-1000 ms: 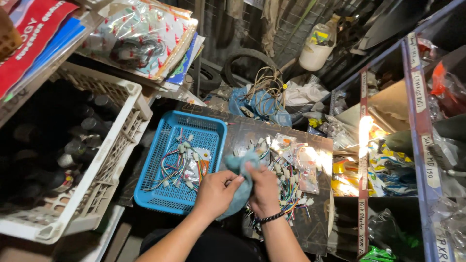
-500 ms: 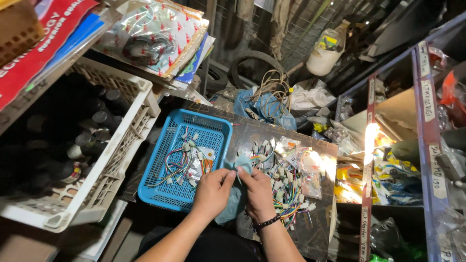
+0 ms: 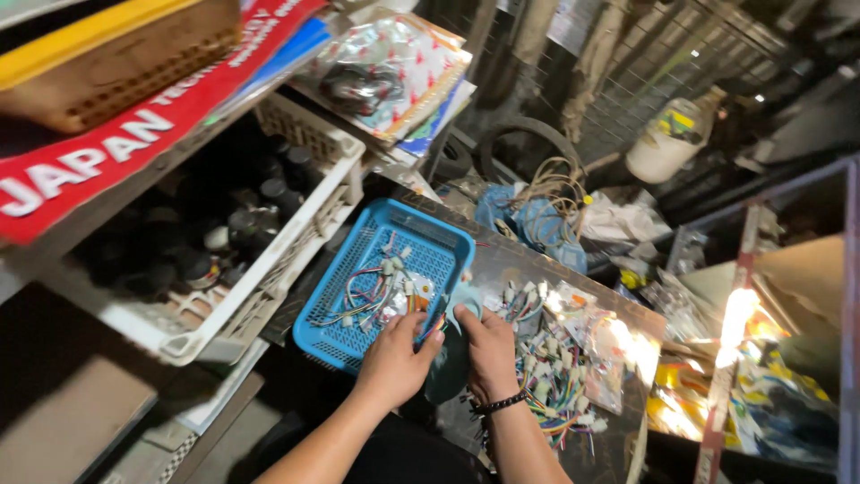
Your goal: The person is cleaning multiple motorcycle wiring harnesses with a blue cloth.
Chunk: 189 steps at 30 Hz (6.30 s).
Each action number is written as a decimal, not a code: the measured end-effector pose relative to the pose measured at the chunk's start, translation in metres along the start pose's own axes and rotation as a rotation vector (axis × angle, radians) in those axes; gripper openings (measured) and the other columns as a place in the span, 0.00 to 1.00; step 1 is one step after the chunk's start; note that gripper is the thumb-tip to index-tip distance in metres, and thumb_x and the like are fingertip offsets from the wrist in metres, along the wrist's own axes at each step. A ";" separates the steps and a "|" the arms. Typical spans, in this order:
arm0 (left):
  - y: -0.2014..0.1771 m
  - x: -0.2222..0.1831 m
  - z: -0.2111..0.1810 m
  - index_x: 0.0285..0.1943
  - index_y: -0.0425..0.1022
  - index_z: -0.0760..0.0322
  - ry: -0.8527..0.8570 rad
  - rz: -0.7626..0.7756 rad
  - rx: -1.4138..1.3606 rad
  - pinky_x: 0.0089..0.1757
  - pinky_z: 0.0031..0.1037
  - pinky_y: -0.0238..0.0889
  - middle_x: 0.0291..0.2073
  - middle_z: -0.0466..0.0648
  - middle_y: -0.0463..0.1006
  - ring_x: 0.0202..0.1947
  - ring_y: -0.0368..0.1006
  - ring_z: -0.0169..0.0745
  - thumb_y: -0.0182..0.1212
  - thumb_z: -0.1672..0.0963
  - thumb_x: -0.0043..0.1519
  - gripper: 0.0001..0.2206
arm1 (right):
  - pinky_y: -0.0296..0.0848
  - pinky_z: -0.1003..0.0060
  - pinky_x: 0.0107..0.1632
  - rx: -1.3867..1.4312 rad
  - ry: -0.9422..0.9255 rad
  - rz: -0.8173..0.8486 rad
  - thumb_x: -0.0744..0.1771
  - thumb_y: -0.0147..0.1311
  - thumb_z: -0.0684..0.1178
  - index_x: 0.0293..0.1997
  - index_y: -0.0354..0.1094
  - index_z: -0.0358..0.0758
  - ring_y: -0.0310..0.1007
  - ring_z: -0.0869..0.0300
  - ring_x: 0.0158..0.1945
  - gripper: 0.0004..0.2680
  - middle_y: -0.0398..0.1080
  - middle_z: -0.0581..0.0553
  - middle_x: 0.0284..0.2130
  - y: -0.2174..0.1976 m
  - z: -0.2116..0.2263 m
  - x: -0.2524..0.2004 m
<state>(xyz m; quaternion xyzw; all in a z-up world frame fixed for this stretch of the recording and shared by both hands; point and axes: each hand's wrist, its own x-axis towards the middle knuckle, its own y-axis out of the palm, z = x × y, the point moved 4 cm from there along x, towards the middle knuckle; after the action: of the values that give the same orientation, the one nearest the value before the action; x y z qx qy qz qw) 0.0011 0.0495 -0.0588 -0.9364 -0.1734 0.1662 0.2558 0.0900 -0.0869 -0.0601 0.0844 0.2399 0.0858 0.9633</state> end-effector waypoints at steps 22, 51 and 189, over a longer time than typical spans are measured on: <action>0.038 0.009 -0.037 0.56 0.74 0.58 0.177 0.141 0.056 0.45 0.41 0.70 0.48 0.49 0.75 0.45 0.75 0.53 0.61 0.50 0.59 0.19 | 0.67 0.70 0.33 -0.077 -0.025 -0.232 0.67 0.58 0.43 0.43 0.78 0.24 0.66 0.63 0.28 0.08 0.74 0.44 0.28 -0.049 0.002 -0.037; 0.167 0.004 -0.075 0.54 0.79 0.58 0.250 0.602 0.157 0.45 0.39 0.74 0.43 0.48 0.81 0.43 0.82 0.47 0.64 0.51 0.60 0.16 | 0.76 0.65 0.29 0.244 -0.009 -0.848 0.67 0.59 0.42 0.39 0.73 0.31 0.76 0.60 0.24 0.04 0.76 0.43 0.22 -0.177 -0.045 -0.075; 0.044 0.025 -0.040 0.41 0.83 0.69 0.016 0.267 -0.708 0.20 0.14 0.52 0.16 0.48 0.79 0.14 0.64 0.24 0.62 0.59 0.64 0.07 | 0.71 0.59 0.26 0.509 -0.076 -0.135 0.67 0.60 0.48 0.28 0.71 0.35 0.70 0.50 0.18 0.09 0.73 0.33 0.20 -0.013 0.028 -0.025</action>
<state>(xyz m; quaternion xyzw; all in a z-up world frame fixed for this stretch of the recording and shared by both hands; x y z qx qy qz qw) 0.0499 0.0076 -0.0551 -0.9825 -0.0945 0.1208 -0.1061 0.0836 -0.1077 -0.0273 0.3111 0.2225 -0.0450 0.9229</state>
